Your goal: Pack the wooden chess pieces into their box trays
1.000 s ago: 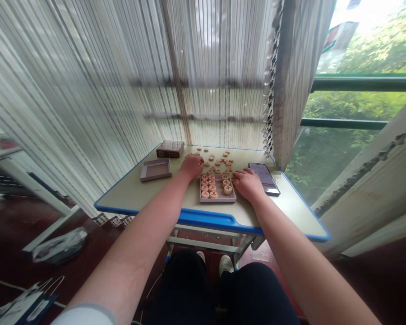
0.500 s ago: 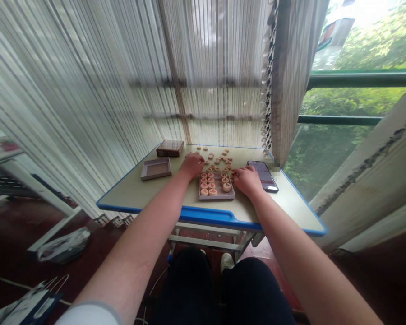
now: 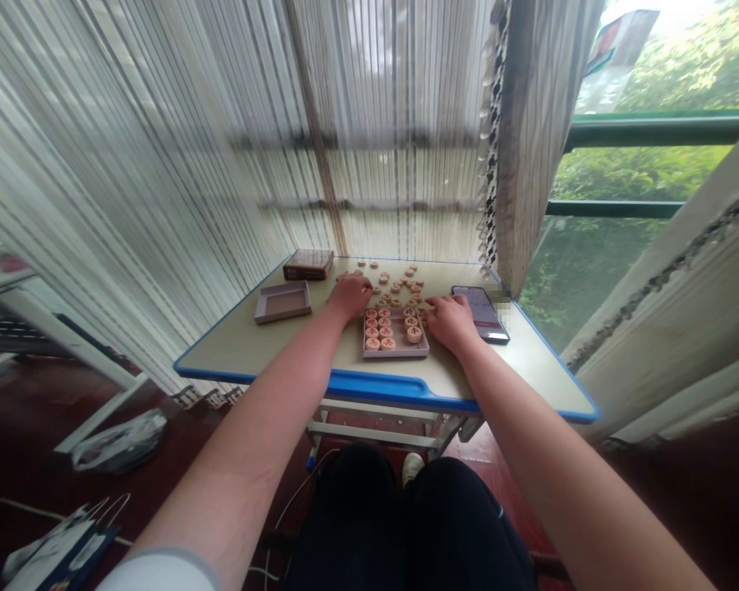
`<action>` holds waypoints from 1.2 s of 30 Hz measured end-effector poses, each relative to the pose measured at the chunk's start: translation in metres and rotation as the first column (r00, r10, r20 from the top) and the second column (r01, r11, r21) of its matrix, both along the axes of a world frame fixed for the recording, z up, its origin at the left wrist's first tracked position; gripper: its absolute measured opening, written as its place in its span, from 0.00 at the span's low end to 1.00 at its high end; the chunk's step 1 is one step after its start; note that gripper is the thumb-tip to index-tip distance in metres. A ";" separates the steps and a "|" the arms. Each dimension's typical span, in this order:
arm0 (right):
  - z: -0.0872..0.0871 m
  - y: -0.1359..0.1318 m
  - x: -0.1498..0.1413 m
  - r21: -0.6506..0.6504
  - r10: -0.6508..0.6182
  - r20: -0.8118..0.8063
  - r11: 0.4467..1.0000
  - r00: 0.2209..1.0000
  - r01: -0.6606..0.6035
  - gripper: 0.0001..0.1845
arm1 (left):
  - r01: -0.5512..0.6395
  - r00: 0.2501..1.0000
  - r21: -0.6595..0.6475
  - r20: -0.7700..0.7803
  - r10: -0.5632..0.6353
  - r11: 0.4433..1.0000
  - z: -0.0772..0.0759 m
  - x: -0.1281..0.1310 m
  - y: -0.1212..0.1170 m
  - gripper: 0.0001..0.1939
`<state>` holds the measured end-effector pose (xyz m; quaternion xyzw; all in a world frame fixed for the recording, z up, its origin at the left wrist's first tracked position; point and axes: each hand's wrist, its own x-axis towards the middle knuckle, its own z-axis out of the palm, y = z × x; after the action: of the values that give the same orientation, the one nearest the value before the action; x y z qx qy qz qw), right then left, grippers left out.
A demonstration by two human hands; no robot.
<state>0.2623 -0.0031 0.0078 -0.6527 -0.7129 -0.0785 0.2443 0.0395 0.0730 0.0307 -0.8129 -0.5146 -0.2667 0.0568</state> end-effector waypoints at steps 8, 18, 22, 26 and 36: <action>0.005 -0.005 -0.003 -0.038 0.026 -0.008 0.999 1.000 -0.026 0.17 | -0.008 1.000 -0.006 -0.010 0.008 1.000 0.001 0.001 -0.001 0.14; 0.005 -0.007 -0.004 0.140 0.060 -0.218 0.990 0.974 -0.030 0.14 | 0.027 0.999 -0.009 -0.023 -0.027 1.000 -0.002 0.002 0.000 0.14; 0.013 -0.024 -0.007 0.228 0.260 -0.221 0.951 0.940 -0.210 0.15 | 0.031 0.999 -0.007 -0.007 -0.031 0.999 -0.001 0.003 -0.003 0.13; 0.020 -0.049 -0.013 0.212 0.478 -0.142 0.870 0.867 -0.445 0.12 | 0.030 1.000 0.025 0.009 -0.030 0.999 0.000 0.004 -0.008 0.13; 0.018 -0.058 -0.018 0.135 0.517 -0.062 0.852 0.854 -0.506 0.07 | 0.037 0.999 0.053 0.016 -0.038 0.998 -0.001 0.005 -0.014 0.12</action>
<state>0.2444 -0.0611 0.0256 -0.4274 -0.8425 -0.0196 0.3273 0.0445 0.0594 0.0292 -0.8183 -0.4926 -0.2882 0.0689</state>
